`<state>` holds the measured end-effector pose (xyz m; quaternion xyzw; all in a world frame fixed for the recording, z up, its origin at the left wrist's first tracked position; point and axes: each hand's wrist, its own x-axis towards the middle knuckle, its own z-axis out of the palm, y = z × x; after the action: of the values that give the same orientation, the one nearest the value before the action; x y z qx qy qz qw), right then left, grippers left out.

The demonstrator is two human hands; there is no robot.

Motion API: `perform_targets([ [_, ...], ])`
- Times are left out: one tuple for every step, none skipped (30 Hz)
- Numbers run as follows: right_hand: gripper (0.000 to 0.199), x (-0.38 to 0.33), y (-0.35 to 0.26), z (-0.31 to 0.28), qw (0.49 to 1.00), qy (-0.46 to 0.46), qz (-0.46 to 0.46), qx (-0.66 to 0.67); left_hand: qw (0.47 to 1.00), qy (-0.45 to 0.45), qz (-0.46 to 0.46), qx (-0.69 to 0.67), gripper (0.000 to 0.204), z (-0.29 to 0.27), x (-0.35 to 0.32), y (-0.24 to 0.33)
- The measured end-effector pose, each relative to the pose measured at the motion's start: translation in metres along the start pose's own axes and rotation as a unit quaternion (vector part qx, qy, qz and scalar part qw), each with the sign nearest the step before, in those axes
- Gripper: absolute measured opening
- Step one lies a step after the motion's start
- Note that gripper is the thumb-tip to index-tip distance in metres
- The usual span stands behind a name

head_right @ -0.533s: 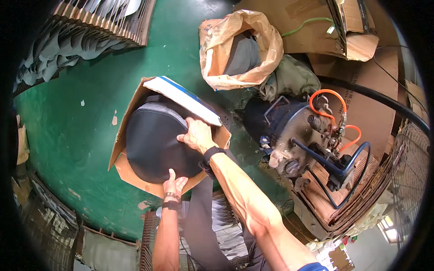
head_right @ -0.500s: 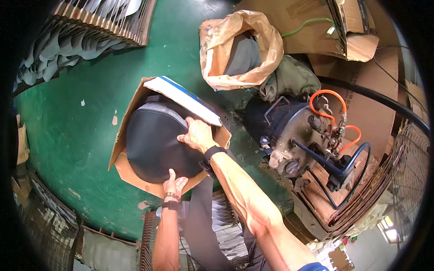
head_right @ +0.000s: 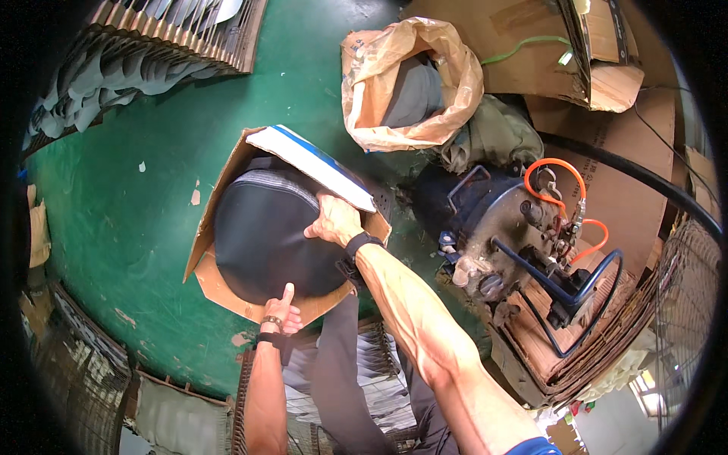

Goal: The person retrieves white foam shoe parts from a box and places them on a cardboard work surface. They spray each part with a handheld spray gun, flip it to spray the other side, and then place it on a wire rack.

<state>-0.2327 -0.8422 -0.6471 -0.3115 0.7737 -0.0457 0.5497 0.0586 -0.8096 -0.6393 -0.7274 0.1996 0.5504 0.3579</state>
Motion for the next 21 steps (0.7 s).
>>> perform_targets([
  [0.068,-0.001,-0.002,-0.001,1.000,-0.008,0.001,-0.004,0.998,-0.004,-0.002,0.057,0.082,-0.006,-0.004,0.002],
  [0.068,-0.003,-0.005,-0.002,1.000,-0.017,0.001,-0.008,0.993,-0.008,-0.004,0.114,0.080,-0.012,-0.008,0.005],
  [0.065,-0.005,-0.009,-0.002,1.000,-0.019,-0.001,-0.022,0.985,-0.012,-0.006,0.171,0.077,-0.018,-0.013,0.006],
  [0.063,-0.009,-0.013,-0.005,0.999,-0.018,-0.001,-0.035,0.982,-0.005,0.019,0.186,0.073,-0.022,-0.026,0.012],
  [0.060,-0.013,-0.016,-0.007,0.999,-0.018,-0.001,-0.047,0.986,0.017,0.044,0.158,0.071,-0.027,-0.039,0.019],
  [0.056,-0.021,-0.014,-0.004,0.997,0.017,-0.053,-0.052,0.988,0.040,0.070,0.129,0.069,-0.032,-0.052,0.027],
  [0.054,-0.026,-0.009,0.004,0.992,0.048,-0.112,-0.046,0.989,0.063,0.094,0.099,0.067,-0.037,-0.060,0.030],
  [0.054,-0.033,-0.009,0.009,0.988,0.059,-0.140,-0.034,0.986,0.055,0.156,-0.015,0.064,-0.038,-0.068,0.034],
  [0.054,-0.041,-0.010,0.014,0.983,0.070,-0.168,-0.021,0.978,0.046,0.176,-0.104,0.073,-0.039,-0.077,0.039],
  [0.052,-0.052,-0.014,0.019,0.974,0.084,-0.209,-0.001,0.969,0.052,0.189,-0.152,0.086,-0.042,-0.088,0.047],
  [0.052,-0.065,-0.020,0.024,0.969,0.094,-0.227,0.020,0.957,0.056,0.205,-0.198,0.102,-0.044,-0.103,0.058],
  [0.052,-0.078,-0.026,0.030,0.964,0.102,-0.245,0.024,0.951,0.049,0.215,-0.217,0.116,-0.046,-0.120,0.069],
  [0.053,-0.091,-0.031,0.036,0.959,0.112,-0.260,0.027,0.947,0.069,0.233,-0.209,0.117,-0.043,-0.146,0.082],
  [0.054,-0.104,-0.037,0.042,0.956,0.118,-0.268,0.022,0.949,0.073,0.245,-0.186,0.117,-0.040,-0.166,0.093],
  [0.054,-0.119,-0.047,0.048,0.952,0.124,-0.278,0.018,0.949,0.078,0.257,-0.163,0.117,-0.041,-0.182,0.101],
  [0.055,-0.137,-0.060,0.049,0.952,0.113,-0.283,0.003,0.955,0.095,0.256,-0.115,0.120,-0.044,-0.189,0.105],
  [0.055,-0.155,-0.070,0.047,0.954,0.089,-0.286,-0.001,0.936,0.236,0.259,0.023,0.124,-0.045,-0.189,0.106],
  [0.053,-0.172,-0.079,0.050,0.950,0.091,-0.298,0.001,0.909,0.289,0.287,0.093,0.124,-0.046,-0.215,0.108],
  [0.051,-0.188,-0.088,0.055,0.944,0.096,-0.315,0.001,0.910,0.299,0.253,0.133,0.120,-0.053,-0.221,0.101],
  [0.054,-0.204,-0.095,0.060,0.940,0.104,-0.326,0.006,0.913,0.302,0.215,0.171,0.116,-0.061,-0.221,0.091],
  [0.057,-0.219,-0.103,0.066,0.935,0.112,-0.337,0.012,0.913,0.302,0.176,0.210,0.112,-0.069,-0.221,0.080],
])
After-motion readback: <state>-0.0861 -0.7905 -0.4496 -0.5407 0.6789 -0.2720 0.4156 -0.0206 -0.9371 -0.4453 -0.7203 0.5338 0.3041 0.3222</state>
